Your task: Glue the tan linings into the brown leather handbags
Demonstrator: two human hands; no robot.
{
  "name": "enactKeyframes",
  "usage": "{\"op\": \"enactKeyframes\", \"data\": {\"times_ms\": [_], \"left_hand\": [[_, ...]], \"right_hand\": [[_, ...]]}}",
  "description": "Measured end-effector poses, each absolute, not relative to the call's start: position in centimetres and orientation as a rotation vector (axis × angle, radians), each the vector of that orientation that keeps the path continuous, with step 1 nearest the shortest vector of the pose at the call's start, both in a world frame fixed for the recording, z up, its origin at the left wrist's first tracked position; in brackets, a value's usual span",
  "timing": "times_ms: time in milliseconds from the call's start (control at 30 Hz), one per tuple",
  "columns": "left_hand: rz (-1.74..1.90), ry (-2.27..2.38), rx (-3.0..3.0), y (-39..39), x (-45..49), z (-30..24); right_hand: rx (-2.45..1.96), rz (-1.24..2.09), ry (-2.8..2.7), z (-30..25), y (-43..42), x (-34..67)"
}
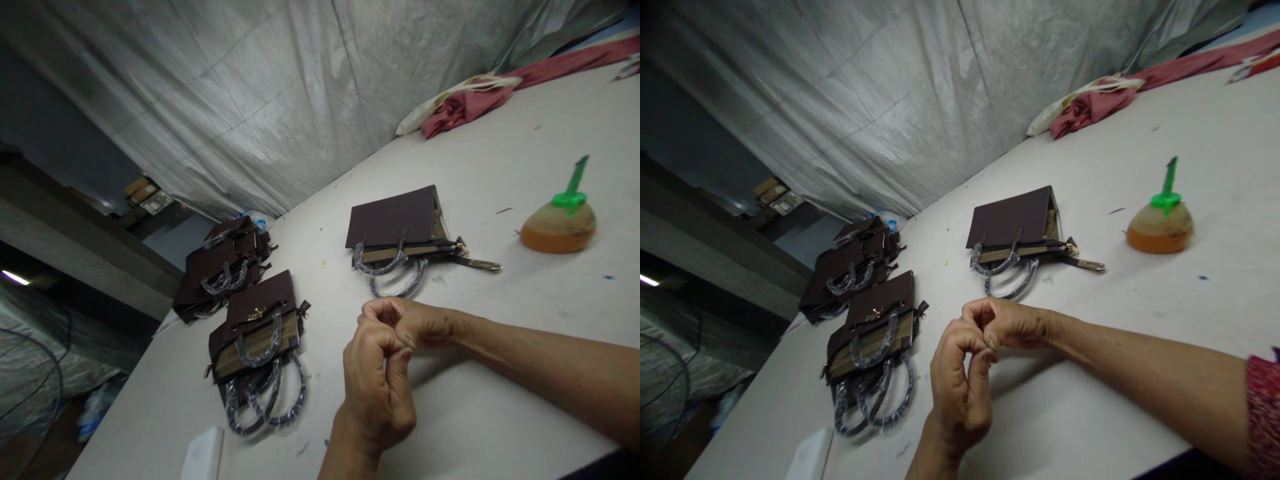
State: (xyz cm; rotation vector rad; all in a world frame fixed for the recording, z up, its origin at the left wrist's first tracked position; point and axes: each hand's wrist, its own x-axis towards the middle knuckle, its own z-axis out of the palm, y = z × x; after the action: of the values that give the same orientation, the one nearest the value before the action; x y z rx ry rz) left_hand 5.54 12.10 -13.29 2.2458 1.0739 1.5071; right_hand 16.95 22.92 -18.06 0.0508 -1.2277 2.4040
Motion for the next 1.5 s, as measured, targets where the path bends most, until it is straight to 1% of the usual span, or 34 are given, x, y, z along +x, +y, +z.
{"op": "enactKeyframes", "data": {"times_ms": [300,500,700,800,867,933,1067,1167,1333,1500], "left_hand": [[1.727,1.06,2.321,11.7,6.5,-14.1],[1.82,1.051,2.257,11.7,6.8,-14.3],[1.851,1.036,1.859,11.7,6.9,-14.3],[1.853,1.107,1.388,12.2,6.8,-14.6],[1.812,1.052,1.094,12.6,6.7,-14.7],[1.763,0.945,0.933,13.0,6.7,-14.6],[1.723,0.802,0.758,13.3,6.7,-14.1],[1.692,0.796,0.636,13.4,6.6,-13.8],[1.718,0.844,0.507,13.6,6.3,-13.7],[1.737,0.75,0.41,14.2,5.9,-13.5]], "right_hand": [[0.177,2.505,-1.033,-18.0,21.5,15.9],[0.217,2.498,-1.048,-17.8,21.2,16.0],[0.192,2.462,-1.116,-17.4,21.5,16.3],[0.122,2.365,-1.112,-17.0,21.9,16.2],[-0.001,2.284,-1.086,-16.6,22.1,16.2],[-0.124,2.222,-1.053,-16.2,22.3,16.2],[-0.269,2.206,-0.978,-15.9,22.4,16.4],[-0.332,2.203,-0.953,-16.0,22.5,16.3],[-0.362,2.172,-0.951,-16.3,22.6,16.1],[-0.379,2.135,-1.013,-16.1,22.5,16.1]]}}
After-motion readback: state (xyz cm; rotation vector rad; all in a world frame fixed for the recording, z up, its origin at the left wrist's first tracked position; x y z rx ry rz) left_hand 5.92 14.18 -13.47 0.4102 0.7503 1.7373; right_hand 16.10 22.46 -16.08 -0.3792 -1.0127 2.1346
